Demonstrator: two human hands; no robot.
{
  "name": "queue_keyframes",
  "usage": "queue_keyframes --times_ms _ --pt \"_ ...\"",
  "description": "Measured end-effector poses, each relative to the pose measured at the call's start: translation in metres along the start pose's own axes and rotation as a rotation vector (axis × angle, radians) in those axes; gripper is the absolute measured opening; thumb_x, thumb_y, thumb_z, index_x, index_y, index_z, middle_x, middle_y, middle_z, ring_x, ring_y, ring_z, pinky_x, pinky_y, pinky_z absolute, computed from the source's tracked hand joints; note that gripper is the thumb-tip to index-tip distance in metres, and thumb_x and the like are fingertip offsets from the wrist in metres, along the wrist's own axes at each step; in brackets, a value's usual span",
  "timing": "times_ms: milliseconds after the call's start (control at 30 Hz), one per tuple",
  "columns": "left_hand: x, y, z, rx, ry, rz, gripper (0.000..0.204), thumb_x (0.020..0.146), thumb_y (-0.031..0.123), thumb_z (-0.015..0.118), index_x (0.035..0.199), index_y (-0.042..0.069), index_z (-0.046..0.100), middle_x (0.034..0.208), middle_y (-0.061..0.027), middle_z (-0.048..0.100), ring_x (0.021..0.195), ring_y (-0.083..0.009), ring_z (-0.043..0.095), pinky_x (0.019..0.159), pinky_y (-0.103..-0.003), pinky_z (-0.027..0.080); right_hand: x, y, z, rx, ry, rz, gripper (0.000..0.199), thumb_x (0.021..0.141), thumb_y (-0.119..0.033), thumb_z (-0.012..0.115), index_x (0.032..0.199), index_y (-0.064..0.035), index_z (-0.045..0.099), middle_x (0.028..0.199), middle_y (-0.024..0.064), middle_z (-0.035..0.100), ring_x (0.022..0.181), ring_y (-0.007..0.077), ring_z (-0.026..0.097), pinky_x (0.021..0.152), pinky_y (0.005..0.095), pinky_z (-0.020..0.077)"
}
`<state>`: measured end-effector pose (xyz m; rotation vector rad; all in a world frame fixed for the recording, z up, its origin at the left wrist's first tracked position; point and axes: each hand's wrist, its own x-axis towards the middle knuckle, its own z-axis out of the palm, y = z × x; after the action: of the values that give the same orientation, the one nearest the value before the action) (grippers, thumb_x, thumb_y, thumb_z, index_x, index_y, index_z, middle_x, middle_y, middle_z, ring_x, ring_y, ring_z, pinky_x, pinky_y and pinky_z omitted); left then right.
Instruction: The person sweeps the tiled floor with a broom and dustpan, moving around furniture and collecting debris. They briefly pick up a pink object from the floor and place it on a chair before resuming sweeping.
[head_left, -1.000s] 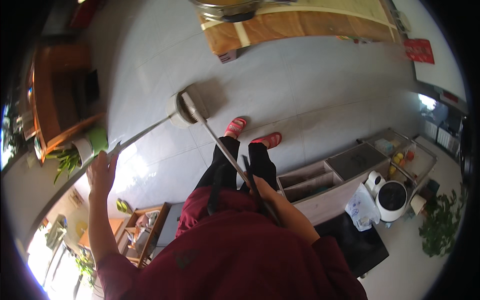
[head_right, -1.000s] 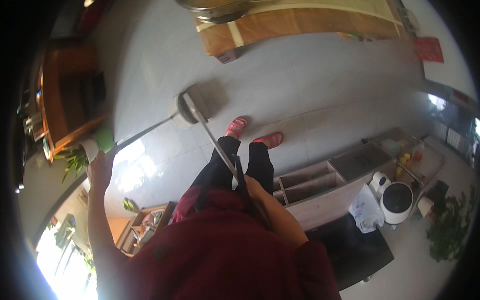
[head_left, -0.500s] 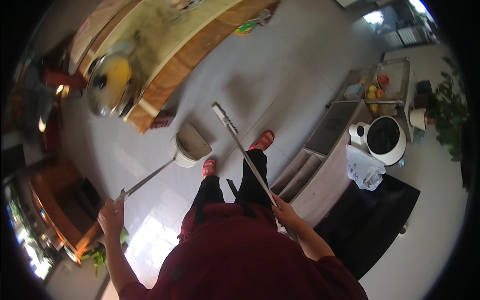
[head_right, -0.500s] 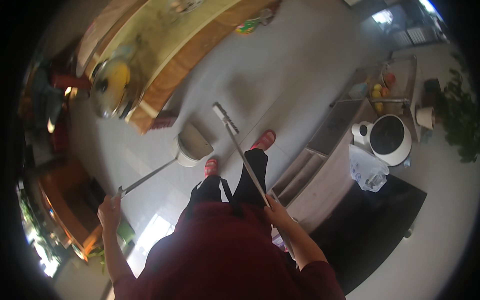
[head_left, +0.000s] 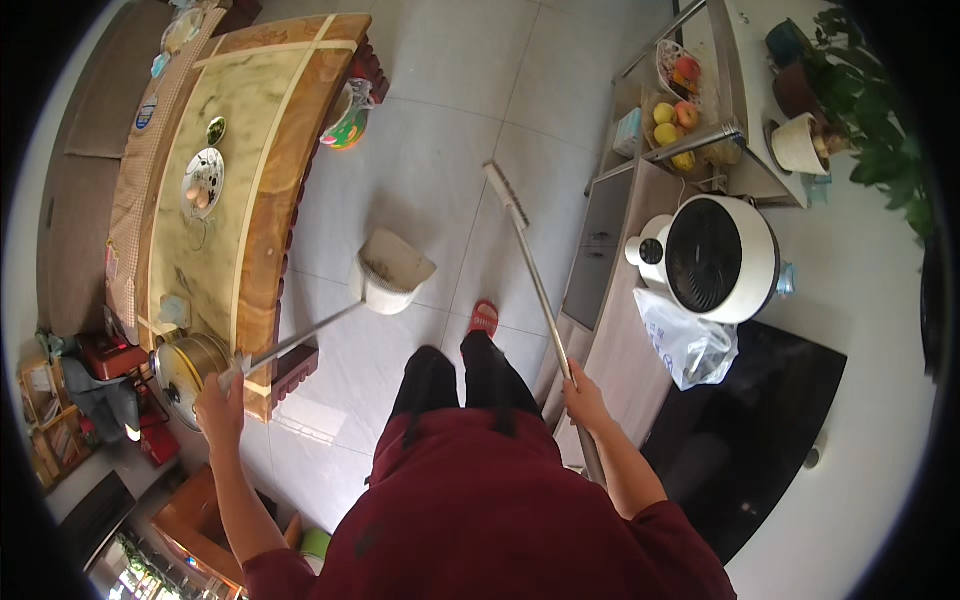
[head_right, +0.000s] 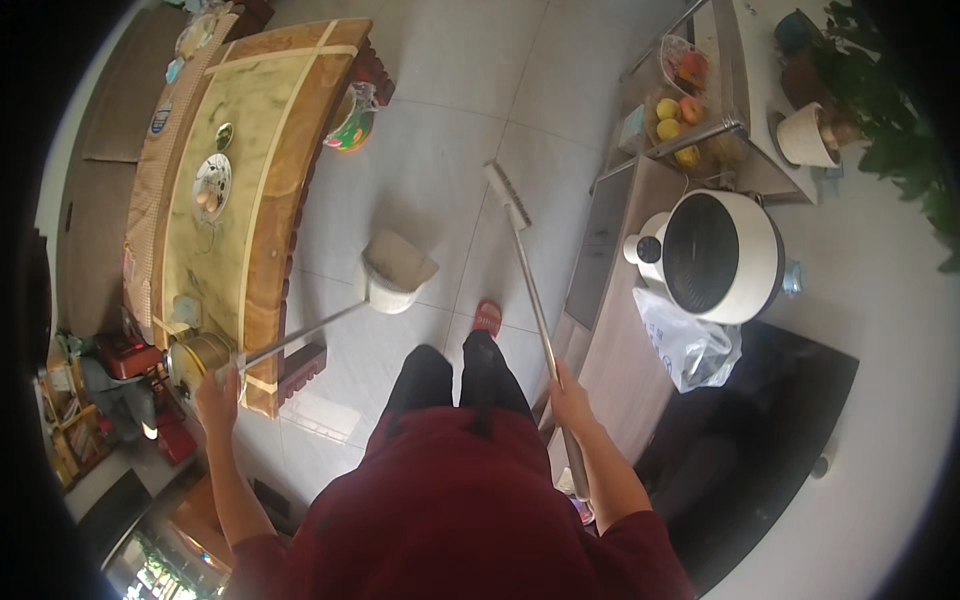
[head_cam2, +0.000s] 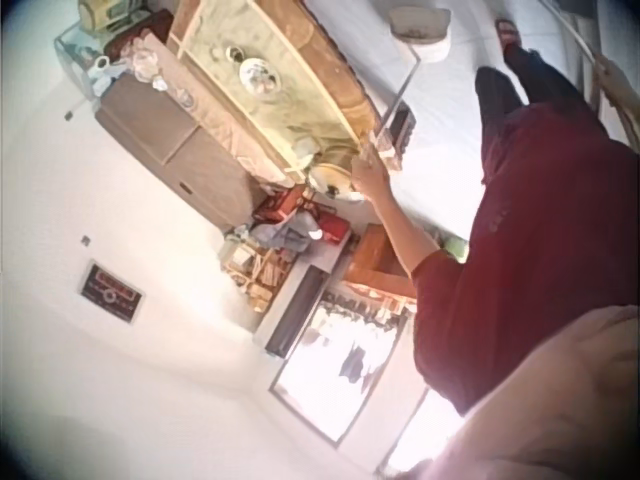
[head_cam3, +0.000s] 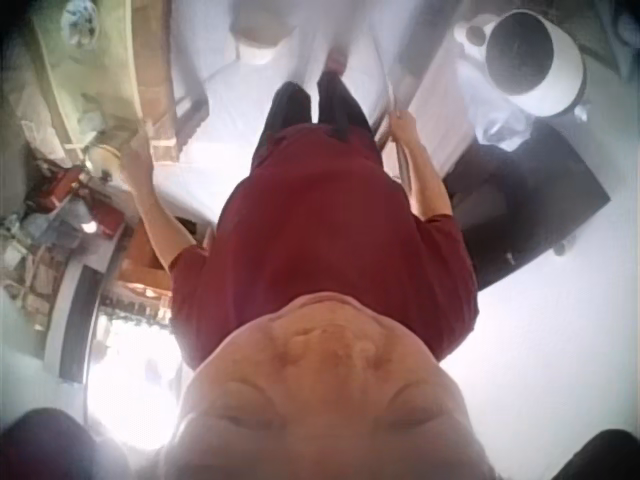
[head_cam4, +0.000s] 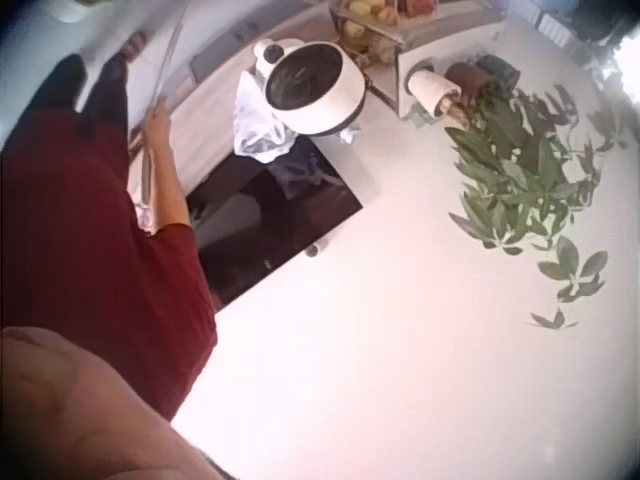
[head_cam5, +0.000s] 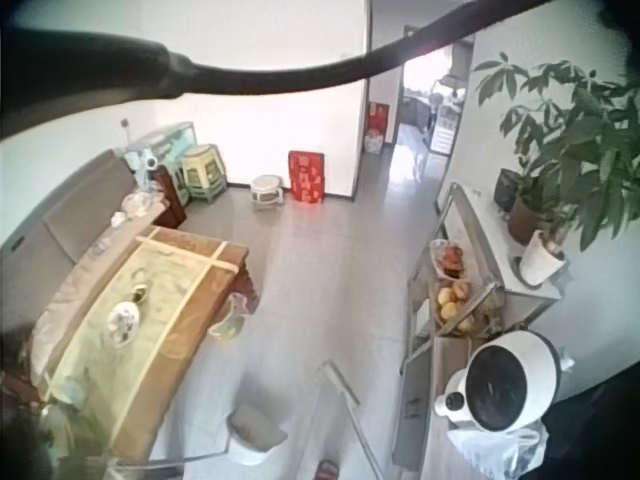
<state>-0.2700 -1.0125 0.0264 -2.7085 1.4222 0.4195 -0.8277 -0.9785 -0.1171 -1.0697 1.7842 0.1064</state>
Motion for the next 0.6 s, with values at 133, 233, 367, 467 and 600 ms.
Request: queue_keyframes --times_ms 133,233,367,467,600 --pt "0.092 0.051 0.002 -0.023 -0.037 0.009 0.037 0.081 0.039 0.058 0.079 0.002 0.053 0.071 -0.0228 0.058 0.071 -0.0424 0.055 0.060 -0.048 0.041 0.066 -0.041 -0.030 0.122 0.025 0.075 0.049 0.089 -0.018 0.041 0.137 -0.0253 0.030 0.058 0.0026 0.047 0.044 0.0105 0.045 0.036 0.0266 0.0407" --pt "0.149 0.087 0.007 -0.046 0.072 0.065 0.038 0.082 0.038 0.057 0.078 0.001 0.052 0.070 -0.0232 0.057 0.069 -0.0428 0.054 0.058 -0.047 0.040 0.118 -0.093 -0.065 0.226 0.046 0.138 0.049 0.089 -0.016 0.041 0.137 -0.0230 0.031 0.055 0.0017 0.045 0.043 0.0095 0.043 0.036 0.0268 0.0375" --pt "0.220 0.133 0.012 -0.069 0.025 0.062 0.041 0.084 0.038 0.055 0.077 -0.002 0.050 0.068 -0.0240 0.055 0.066 -0.0424 0.053 0.058 -0.046 0.039 0.203 -0.113 -0.087 0.209 0.201 -0.009 0.050 0.089 -0.013 0.040 0.137 -0.0192 0.030 0.056 0.0023 0.043 0.042 0.0105 0.041 0.036 0.0273 0.0371" --pt "0.282 0.165 0.017 -0.144 -0.023 0.051 0.042 0.085 0.039 0.054 0.077 -0.002 0.049 0.067 -0.0244 0.054 0.066 -0.0425 0.052 0.057 -0.045 0.039 0.285 -0.099 -0.094 0.103 0.318 -0.049 0.050 0.089 -0.012 0.039 0.137 -0.0174 0.029 0.056 0.0036 0.043 0.042 0.0122 0.042 0.038 0.0280 0.0385" --pt "0.339 0.189 0.020 -0.121 -0.085 0.015 0.042 0.085 0.037 0.054 0.075 -0.003 0.047 0.066 -0.0254 0.053 0.066 -0.0430 0.052 0.057 -0.045 0.039 0.362 -0.220 -0.111 0.341 0.212 0.292 0.050 0.089 -0.011 0.038 0.138 -0.0174 0.027 0.057 0.0057 0.045 0.042 0.0144 0.043 0.037 0.0304 0.0392"
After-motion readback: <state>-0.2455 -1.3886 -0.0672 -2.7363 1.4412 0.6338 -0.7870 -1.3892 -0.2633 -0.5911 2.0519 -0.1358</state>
